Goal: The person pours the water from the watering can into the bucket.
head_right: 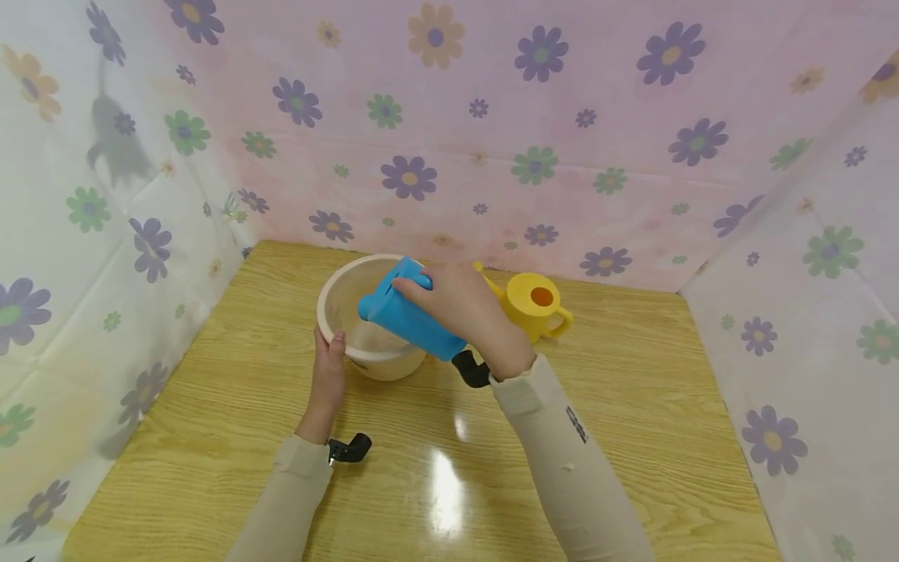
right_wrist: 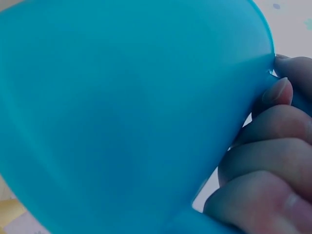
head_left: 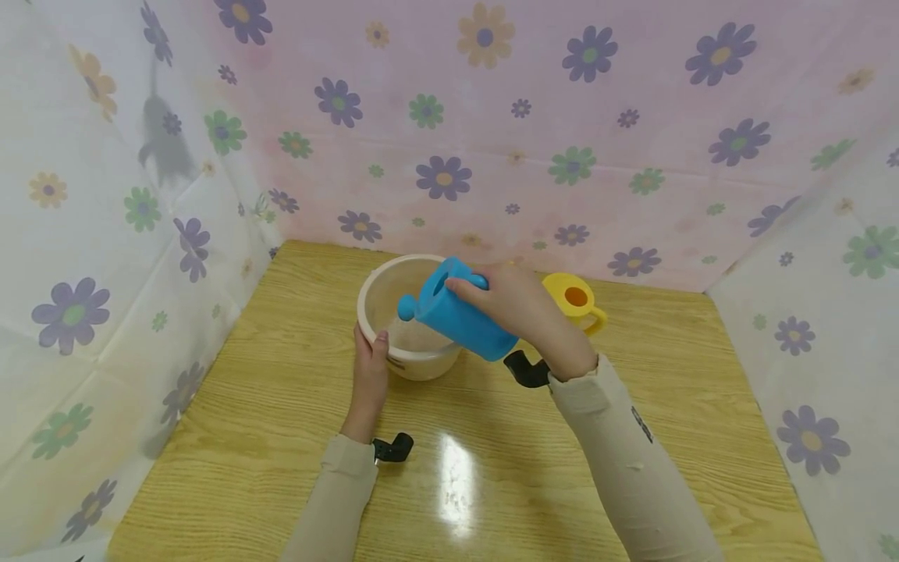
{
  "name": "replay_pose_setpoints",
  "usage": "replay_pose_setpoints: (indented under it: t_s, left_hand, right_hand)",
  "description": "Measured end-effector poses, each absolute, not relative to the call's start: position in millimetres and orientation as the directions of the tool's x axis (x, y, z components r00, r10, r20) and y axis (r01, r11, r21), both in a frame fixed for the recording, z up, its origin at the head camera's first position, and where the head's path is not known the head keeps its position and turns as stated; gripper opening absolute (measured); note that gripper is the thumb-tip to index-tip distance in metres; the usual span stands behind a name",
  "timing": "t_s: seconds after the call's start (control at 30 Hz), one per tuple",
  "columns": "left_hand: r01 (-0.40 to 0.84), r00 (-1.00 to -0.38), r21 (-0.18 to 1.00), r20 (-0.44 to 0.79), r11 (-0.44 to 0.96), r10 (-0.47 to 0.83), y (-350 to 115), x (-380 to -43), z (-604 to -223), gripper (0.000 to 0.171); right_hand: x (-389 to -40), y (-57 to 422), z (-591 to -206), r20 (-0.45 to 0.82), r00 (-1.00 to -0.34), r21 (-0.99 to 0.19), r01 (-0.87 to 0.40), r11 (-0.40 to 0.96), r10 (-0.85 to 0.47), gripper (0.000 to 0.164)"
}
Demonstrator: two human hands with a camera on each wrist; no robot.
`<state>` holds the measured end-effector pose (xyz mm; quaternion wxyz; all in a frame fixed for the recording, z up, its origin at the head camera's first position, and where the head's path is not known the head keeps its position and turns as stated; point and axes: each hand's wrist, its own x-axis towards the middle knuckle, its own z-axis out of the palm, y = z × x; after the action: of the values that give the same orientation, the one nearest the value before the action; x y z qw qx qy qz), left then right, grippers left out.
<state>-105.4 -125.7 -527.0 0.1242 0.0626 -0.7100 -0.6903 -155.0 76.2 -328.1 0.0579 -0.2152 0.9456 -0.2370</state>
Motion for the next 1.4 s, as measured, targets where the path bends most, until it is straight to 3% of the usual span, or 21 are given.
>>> replay_pose_setpoints:
  t_s: [0.33, 0.7, 1.4]
  left_hand:
    - [0.076, -0.969, 0.997, 0.080, 0.025, -0.233, -123.6, -95.7, -499.9, 0.062]
    - [0.088, -0.961, 0.995, 0.094, 0.036, -0.258, -126.3, -106.2, -527.8, 0.061]
    - [0.072, -0.957, 0.995, 0.089, 0.071, -0.275, -125.7, -105.3, -527.7, 0.059]
  right_hand:
    - [-156.5, 74.9, -329.5, 0.002, -0.904, -0.451, -0.383, 0.806, -0.428, 0.051]
    - [-156.5, 73.2, -327.3, 0.005, -0.900, -0.439, -0.395, 0.807, -0.437, 0.050]
    - [-158.8, 73.3, -329.0, -0.006, -0.899, -0.446, -0.390, 0.806, -0.438, 0.051]
